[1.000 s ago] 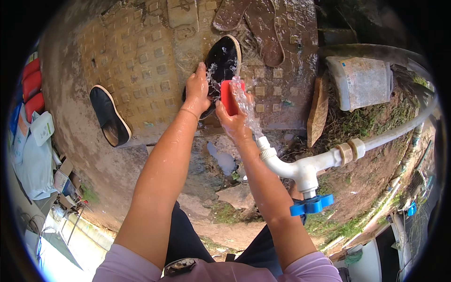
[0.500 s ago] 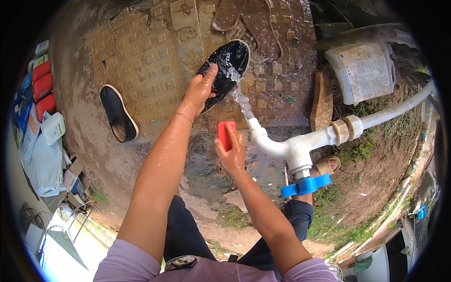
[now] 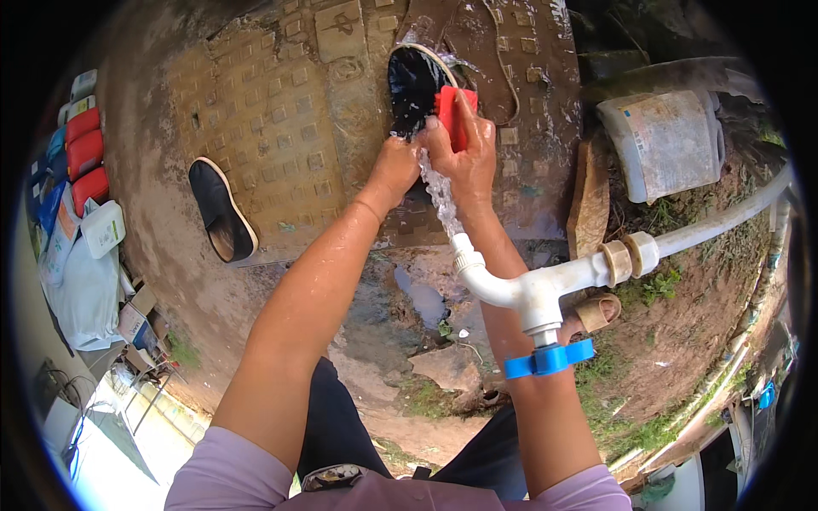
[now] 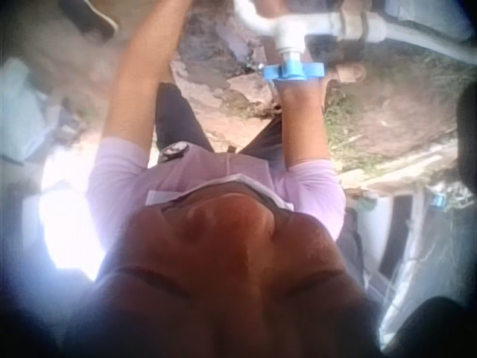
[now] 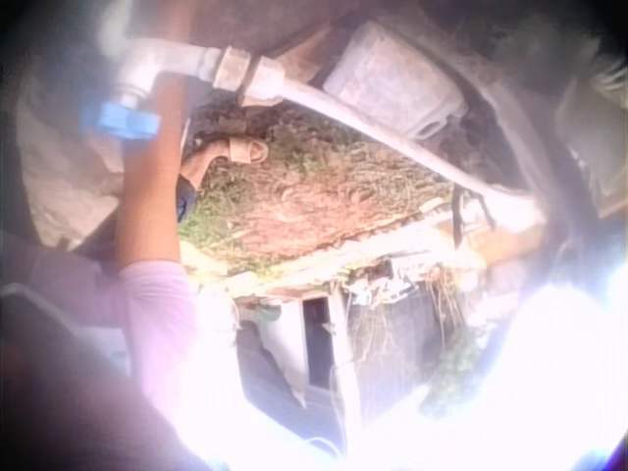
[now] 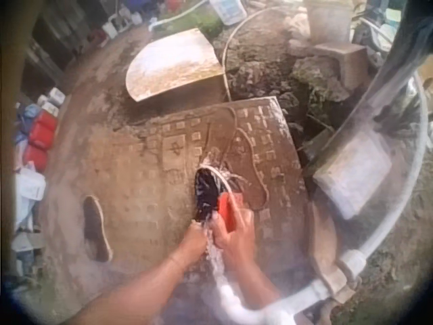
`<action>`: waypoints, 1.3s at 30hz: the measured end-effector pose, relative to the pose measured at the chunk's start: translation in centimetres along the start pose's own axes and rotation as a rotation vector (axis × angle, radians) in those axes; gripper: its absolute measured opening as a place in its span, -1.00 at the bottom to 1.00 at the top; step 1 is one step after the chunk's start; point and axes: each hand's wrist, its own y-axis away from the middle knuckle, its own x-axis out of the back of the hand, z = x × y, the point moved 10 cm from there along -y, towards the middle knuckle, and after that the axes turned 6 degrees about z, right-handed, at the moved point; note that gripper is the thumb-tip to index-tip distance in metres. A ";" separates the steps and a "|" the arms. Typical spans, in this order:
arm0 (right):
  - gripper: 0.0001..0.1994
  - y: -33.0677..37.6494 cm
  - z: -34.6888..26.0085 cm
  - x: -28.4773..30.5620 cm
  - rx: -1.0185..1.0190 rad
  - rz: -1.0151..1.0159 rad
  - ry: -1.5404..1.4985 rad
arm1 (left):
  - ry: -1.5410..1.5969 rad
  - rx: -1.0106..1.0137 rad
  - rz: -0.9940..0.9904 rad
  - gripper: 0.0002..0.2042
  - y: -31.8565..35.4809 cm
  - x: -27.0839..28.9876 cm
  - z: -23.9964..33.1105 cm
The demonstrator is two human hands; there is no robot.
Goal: The person washes a pair of black shoes under a running tap using a red brush. They scrub the uppers, soles, and sides of each shoe, rinse them repeatedly, and place them on a tiled surface.
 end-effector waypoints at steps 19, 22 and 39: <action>-0.44 1.9 2.2 -0.3 0.134 -0.263 0.607 | 0.186 0.343 -0.030 -0.29 -2.0 -3.3 -5.1; -0.52 -3.3 0.0 -2.4 0.237 -0.023 0.491 | 0.167 -0.009 0.010 -0.33 -2.3 -2.4 -1.9; -0.46 4.0 2.5 0.0 0.220 -0.132 0.517 | 0.634 0.459 -0.098 -0.42 0.2 -3.8 -4.3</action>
